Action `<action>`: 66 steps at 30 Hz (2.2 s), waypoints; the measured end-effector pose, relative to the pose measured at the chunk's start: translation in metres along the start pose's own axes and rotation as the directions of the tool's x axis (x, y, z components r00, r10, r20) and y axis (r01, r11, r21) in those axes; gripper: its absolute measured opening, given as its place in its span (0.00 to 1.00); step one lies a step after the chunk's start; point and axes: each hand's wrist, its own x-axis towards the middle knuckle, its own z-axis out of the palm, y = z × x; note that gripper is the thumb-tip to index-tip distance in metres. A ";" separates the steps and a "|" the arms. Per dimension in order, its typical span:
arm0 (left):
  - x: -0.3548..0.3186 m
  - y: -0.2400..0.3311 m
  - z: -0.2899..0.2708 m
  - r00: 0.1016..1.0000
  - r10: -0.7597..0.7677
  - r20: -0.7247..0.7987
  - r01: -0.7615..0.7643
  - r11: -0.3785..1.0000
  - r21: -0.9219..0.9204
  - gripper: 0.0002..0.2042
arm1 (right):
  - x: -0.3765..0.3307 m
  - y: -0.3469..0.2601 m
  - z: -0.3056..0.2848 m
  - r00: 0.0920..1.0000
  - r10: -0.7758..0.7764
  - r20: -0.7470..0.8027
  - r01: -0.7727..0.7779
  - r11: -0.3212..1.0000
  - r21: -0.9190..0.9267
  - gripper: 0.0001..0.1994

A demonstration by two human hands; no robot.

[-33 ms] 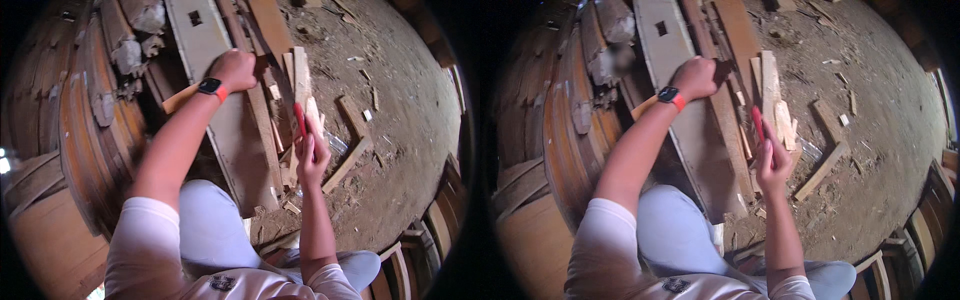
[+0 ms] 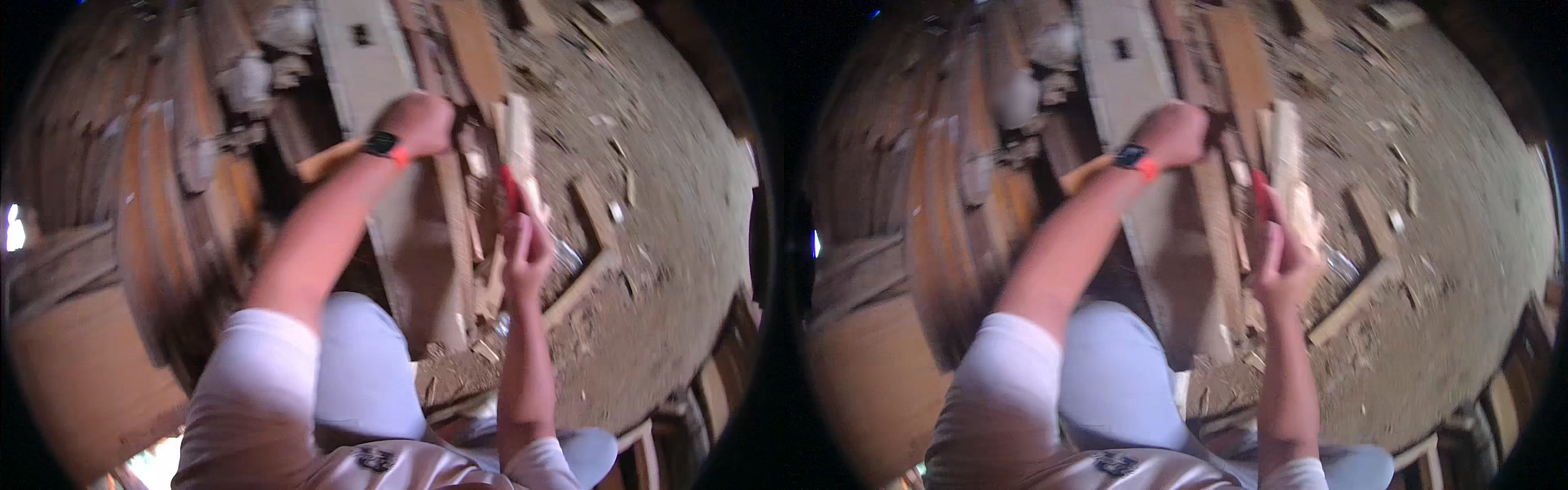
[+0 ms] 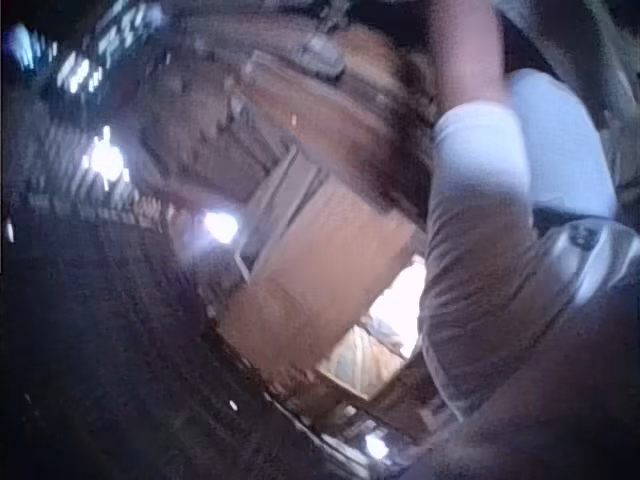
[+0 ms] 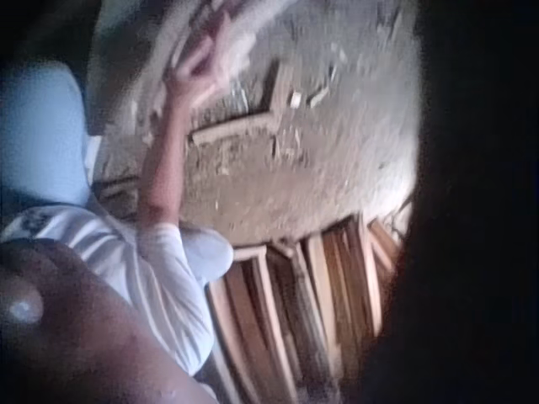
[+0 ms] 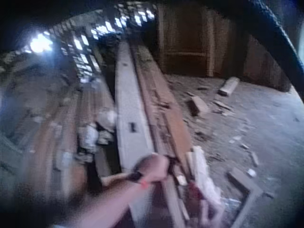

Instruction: The person sits on the ground and uses a hand saw to cut a small wooden plank into smaller pieces. They then stand up, walk to a wooden workbench, and continue sawing another plank into smaller sections.

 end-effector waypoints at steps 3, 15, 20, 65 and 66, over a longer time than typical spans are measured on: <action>0.002 0.013 -0.009 0.997 0.071 0.038 -0.070 0.997 -0.037 0.09 | 0.005 0.001 -0.010 0.997 -0.051 -0.054 0.060 0.983 0.175 0.20; -0.022 0.021 0.007 0.887 0.212 -0.411 -0.240 0.971 -0.017 0.18 | -0.104 -0.154 -0.140 0.971 -0.173 -0.167 0.190 0.977 0.094 0.24; -0.062 0.099 -0.054 0.849 -0.006 -0.528 -0.143 0.960 -0.240 0.23 | -0.115 -0.159 -0.163 0.960 -0.177 -0.218 0.205 0.972 0.113 0.24; -0.267 0.069 -0.086 0.941 -0.273 -0.201 0.230 0.950 -0.213 0.12 | -0.182 -0.168 -0.168 0.868 -0.415 0.272 0.390 0.910 0.143 0.27; -0.273 0.068 -0.089 0.945 -0.276 -0.174 0.224 0.937 -0.267 0.11 | -0.178 -0.160 -0.175 0.904 -0.327 0.276 0.321 0.945 0.070 0.27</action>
